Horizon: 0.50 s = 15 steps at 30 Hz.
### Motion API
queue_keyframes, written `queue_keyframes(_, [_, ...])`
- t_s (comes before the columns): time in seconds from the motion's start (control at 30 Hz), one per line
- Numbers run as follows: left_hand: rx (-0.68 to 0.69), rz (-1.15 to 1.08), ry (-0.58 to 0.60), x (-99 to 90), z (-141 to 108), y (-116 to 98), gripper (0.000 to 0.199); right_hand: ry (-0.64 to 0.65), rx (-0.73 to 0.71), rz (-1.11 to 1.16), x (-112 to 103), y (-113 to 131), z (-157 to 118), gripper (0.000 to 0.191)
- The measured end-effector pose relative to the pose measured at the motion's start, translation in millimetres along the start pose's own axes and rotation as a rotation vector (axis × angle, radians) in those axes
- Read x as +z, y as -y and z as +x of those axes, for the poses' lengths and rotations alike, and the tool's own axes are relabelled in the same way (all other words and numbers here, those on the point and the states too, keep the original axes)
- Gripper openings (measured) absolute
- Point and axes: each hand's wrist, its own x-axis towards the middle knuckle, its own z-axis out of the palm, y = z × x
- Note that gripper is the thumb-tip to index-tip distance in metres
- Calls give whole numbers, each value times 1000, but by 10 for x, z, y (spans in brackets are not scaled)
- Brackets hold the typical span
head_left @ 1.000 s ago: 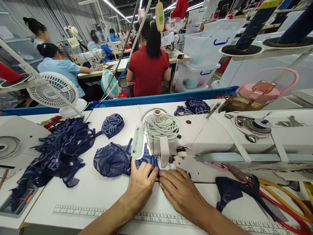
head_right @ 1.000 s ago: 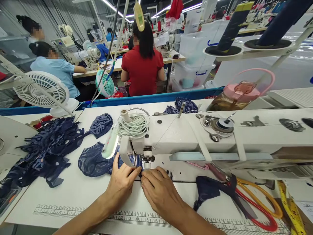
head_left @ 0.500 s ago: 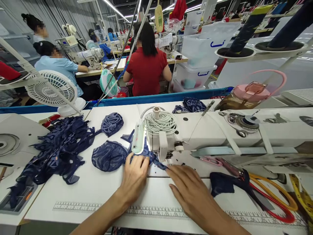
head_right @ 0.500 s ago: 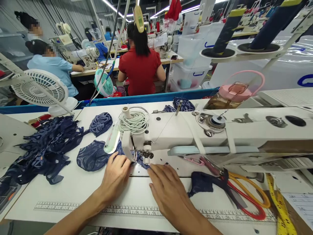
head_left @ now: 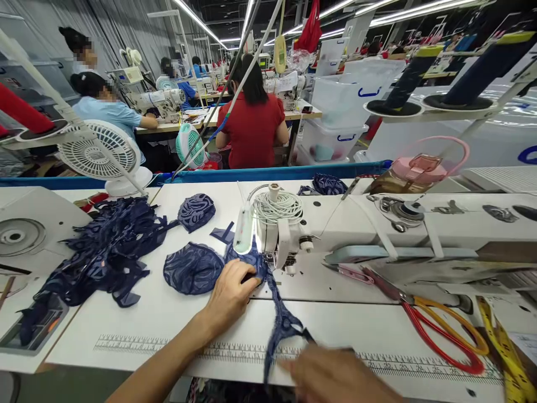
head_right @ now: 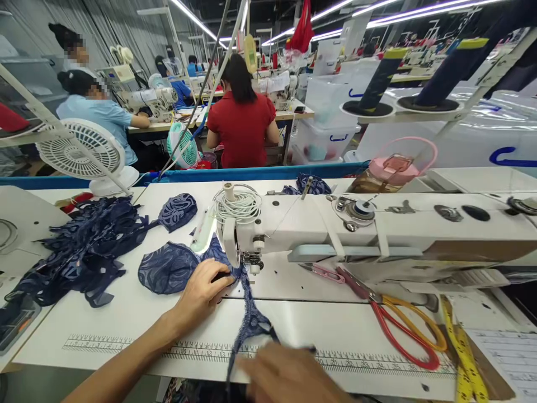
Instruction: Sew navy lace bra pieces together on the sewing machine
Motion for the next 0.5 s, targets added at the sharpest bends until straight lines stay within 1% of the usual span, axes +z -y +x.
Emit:
queue_keyframes(0.07, [33,7,-34,-15,44,24,34,-93,20,-31,17,-224,186,57])
queue_keyframes(0.1, [40,21,-41,-22,73,23,36,-106,-6,-51,61,-332,279,62])
queue_keyframes(0.17, [64,79,-24,-37,129,-1,36,-120,-80,-42,184,-471,435,62])
queue_keyframes(0.23, [124,154,20,-51,161,-36,32,-107,-136,-1,292,-496,531,58])
queue_keyframes(0.3, [165,205,53,-61,165,-64,28,-94,-168,33,341,-461,574,56])
queue_keyframes(0.4, [141,227,42,-60,148,-79,27,-91,-208,78,327,-439,593,53])
queue_keyframes(0.5, [149,241,37,-26,112,-90,24,-135,-230,115,308,-491,599,45])
